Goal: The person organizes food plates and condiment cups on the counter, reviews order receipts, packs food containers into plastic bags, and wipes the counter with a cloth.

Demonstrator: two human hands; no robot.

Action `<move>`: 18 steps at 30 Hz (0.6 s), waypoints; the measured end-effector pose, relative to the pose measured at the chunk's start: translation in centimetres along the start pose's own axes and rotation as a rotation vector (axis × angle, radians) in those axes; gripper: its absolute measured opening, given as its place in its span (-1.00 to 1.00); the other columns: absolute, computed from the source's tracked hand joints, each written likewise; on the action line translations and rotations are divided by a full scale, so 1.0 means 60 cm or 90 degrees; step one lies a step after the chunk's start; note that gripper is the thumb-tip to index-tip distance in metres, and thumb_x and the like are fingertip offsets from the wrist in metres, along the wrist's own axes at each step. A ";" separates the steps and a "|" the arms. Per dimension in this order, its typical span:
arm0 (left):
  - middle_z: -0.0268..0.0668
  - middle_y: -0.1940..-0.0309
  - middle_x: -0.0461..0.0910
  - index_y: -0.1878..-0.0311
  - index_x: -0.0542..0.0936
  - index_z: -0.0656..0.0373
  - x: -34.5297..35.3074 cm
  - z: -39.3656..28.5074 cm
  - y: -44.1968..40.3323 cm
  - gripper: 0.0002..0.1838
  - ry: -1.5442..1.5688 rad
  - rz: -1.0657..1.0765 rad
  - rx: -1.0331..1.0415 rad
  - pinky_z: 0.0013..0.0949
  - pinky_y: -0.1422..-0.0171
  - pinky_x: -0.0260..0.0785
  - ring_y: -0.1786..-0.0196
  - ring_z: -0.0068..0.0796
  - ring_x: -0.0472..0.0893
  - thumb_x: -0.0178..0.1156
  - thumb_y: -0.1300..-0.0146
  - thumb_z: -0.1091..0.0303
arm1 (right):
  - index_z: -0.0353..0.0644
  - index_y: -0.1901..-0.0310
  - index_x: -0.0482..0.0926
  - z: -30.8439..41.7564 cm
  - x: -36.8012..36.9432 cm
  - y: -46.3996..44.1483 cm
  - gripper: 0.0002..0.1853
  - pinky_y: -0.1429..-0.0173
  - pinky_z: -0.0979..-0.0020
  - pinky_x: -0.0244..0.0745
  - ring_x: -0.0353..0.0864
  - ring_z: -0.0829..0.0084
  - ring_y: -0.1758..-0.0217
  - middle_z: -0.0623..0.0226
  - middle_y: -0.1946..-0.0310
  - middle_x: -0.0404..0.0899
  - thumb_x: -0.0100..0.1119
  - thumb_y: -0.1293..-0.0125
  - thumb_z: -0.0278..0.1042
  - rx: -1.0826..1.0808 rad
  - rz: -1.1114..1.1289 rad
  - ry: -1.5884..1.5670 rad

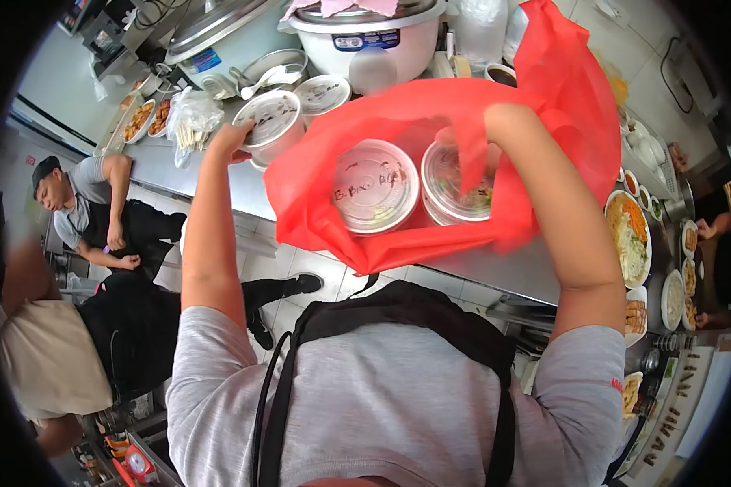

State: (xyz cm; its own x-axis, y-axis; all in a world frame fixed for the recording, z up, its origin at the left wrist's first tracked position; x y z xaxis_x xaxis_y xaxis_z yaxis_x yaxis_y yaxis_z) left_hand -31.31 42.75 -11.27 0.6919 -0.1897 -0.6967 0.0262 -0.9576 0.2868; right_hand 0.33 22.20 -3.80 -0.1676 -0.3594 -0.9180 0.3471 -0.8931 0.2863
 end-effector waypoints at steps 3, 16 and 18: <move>-0.11 0.53 0.48 0.33 0.42 0.36 0.007 0.033 -0.009 -0.63 0.219 -0.043 0.034 -0.40 0.67 0.36 0.63 -0.27 0.53 -0.02 -0.10 0.15 | -0.13 -0.04 0.35 0.062 -0.043 0.015 -0.54 -0.01 0.39 0.31 0.43 0.35 0.06 0.23 0.06 0.43 0.05 -0.04 -0.29 -0.056 -0.033 -0.107; -0.04 0.65 0.44 0.49 0.39 0.31 -0.202 -0.177 0.219 -0.72 -0.066 -0.394 0.445 -0.21 0.38 0.29 0.54 -0.15 0.46 -0.04 -0.10 0.24 | -0.19 0.02 0.37 0.050 -0.080 0.064 -0.61 -0.04 0.48 0.26 0.40 0.42 0.04 0.27 0.11 0.45 -0.01 -0.11 -0.24 0.032 -0.162 -0.392; -0.34 0.68 0.39 0.55 0.38 0.23 -0.210 -0.205 0.252 -0.74 0.180 -0.212 0.441 -0.46 0.43 0.28 0.50 -0.65 0.44 -0.04 -0.13 0.25 | -0.19 0.08 0.41 0.026 -0.090 0.056 -0.66 -0.04 0.48 0.24 0.39 0.45 0.06 0.31 0.15 0.47 -0.03 -0.15 -0.20 0.068 -0.174 -0.451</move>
State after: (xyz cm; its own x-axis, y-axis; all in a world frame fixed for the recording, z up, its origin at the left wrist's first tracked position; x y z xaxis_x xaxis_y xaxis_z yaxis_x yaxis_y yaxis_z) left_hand -30.75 33.37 9.96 0.8845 0.1018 -0.4553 -0.1249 -0.8886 -0.4413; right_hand 0.97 20.70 2.55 -0.7990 -0.1773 -0.5746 0.1234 -0.9835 0.1320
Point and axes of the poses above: each hand's wrist, its own y-axis away from the middle knuckle, its own x-axis out of the palm, z = x × y, the point moved 8 cm from there along -y, towards the middle knuckle
